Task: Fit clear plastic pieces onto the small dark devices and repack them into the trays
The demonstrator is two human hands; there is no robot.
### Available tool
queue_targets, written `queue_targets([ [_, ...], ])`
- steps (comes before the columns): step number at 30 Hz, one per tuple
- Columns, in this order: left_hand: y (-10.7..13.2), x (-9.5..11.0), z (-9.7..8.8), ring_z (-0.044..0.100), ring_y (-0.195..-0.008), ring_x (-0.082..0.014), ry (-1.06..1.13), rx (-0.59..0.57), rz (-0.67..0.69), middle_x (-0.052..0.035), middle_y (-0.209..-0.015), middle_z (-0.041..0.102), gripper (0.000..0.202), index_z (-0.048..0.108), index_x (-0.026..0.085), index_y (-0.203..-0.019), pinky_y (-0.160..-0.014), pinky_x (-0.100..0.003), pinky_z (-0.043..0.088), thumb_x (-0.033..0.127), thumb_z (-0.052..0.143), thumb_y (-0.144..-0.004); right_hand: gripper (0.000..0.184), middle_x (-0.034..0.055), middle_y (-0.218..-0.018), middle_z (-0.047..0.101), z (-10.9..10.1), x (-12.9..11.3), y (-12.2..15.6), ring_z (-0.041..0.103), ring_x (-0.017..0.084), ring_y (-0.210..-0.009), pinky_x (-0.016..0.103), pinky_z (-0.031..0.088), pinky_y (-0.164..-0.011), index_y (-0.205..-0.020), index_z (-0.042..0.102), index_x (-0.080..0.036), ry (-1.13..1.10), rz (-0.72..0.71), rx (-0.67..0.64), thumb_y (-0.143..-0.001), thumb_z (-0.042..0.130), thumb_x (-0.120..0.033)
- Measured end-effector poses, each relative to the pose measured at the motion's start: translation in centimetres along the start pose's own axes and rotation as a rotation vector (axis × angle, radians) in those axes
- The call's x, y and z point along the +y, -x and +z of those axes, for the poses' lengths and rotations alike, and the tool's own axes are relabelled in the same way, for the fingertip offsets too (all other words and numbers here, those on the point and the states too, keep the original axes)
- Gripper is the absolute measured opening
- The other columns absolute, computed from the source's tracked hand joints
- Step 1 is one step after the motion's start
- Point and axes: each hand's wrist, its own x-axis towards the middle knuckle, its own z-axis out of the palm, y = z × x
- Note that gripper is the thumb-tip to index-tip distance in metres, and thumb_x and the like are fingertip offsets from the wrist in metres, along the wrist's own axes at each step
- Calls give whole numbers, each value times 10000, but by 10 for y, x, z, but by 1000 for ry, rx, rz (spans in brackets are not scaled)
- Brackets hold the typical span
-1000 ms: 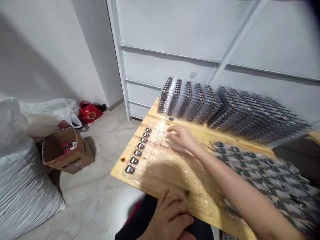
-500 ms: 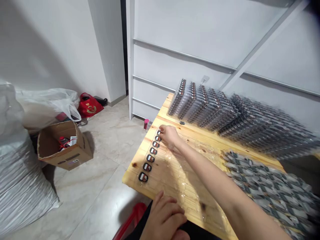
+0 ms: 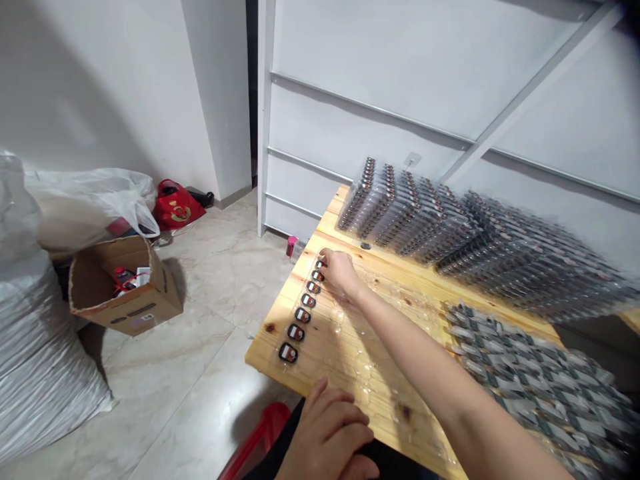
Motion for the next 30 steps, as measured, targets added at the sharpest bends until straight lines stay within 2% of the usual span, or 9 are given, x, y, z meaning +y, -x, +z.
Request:
queue_targets([
  [5, 0, 1, -1, 561, -919, -119, 21, 3, -6, -34, -812, 630, 209, 565, 150, -884, -1055, -274, 263, 342, 499, -833, 198, 75, -830, 616, 1, 2, 0, 547, 172, -823, 213, 323, -704, -901, 579, -128, -27, -42, 24, -721, 501, -102],
  [8, 3, 0, -6, 558, -947, -133, 107, -16, -120, -59, -929, 619, 222, 553, 163, -1007, -997, -276, 359, 261, 543, -808, 257, 78, -836, 618, -5, 3, 1, 550, 172, -814, 209, 341, -698, -955, 582, -114, -59, -79, 45, -713, 497, -88],
  [10, 0, -4, -8, 539, -1014, -153, 213, 28, -336, -77, -1053, 587, 284, 534, 193, -1088, -934, -273, 424, 212, 536, -805, 320, 81, -867, 618, -16, 3, 5, 552, 174, -818, 209, 357, -699, -1028, 568, -102, -85, -107, 66, -717, 493, -90],
  [12, -11, -10, -7, 524, -1057, -172, 415, 153, -632, -78, -1126, 554, 294, 524, 221, -1118, -898, -285, 453, 226, 506, -825, 381, 73, -912, 615, -33, 2, 14, 551, 174, -847, 212, 371, -724, -1100, 542, -102, -108, -144, 87, -721, 498, -98],
  [15, -43, -24, -2, 569, -984, -178, 867, 489, -943, -81, -1139, 536, 316, 516, 207, -1112, -889, -323, 462, 335, 517, -824, 431, 41, -946, 611, -63, -2, 38, 555, 166, -865, 223, 385, -773, -1151, 514, -133, -167, -228, 106, -721, 515, -123],
  [17, -66, -33, 3, 580, -966, -181, 1121, 634, -959, -90, -1198, 491, 409, 477, 208, -1164, -908, -347, 450, 370, 556, -796, 435, 24, -937, 610, -81, -5, 58, 564, 162, -841, 235, 403, -765, -1149, 512, -159, -245, -300, 106, -714, 523, -149],
  [21, -91, -38, 14, 555, -1005, -180, 1434, 632, -824, -101, -1167, 514, 450, 433, 195, -1221, -899, -329, 447, 360, 535, -815, 427, 18, -903, 605, -96, -8, 91, 571, 152, -773, 231, 427, -685, -1096, 541, -200, -307, -333, 90, -671, 533, -159],
  [25, -89, -33, 26, 583, -917, -133, 1441, 667, -797, -79, -1073, 572, 373, 502, 184, -1155, -821, -241, 475, 314, 556, -810, 382, 18, -858, 604, -93, -7, 106, 561, 138, -723, 219, 430, -641, -1025, 573, -201, -279, -320, 70, -650, 540, -132],
  [30, -83, -33, 37, 595, -874, -104, 1397, 698, -839, -42, -1024, 601, 275, 585, 203, -1045, -772, -184, 487, 257, 609, -776, 431, 39, -899, 609, -88, 0, 117, 566, 144, -808, 227, 449, -742, -1086, 557, -177, -311, -385, 122, -660, 533, -114],
])
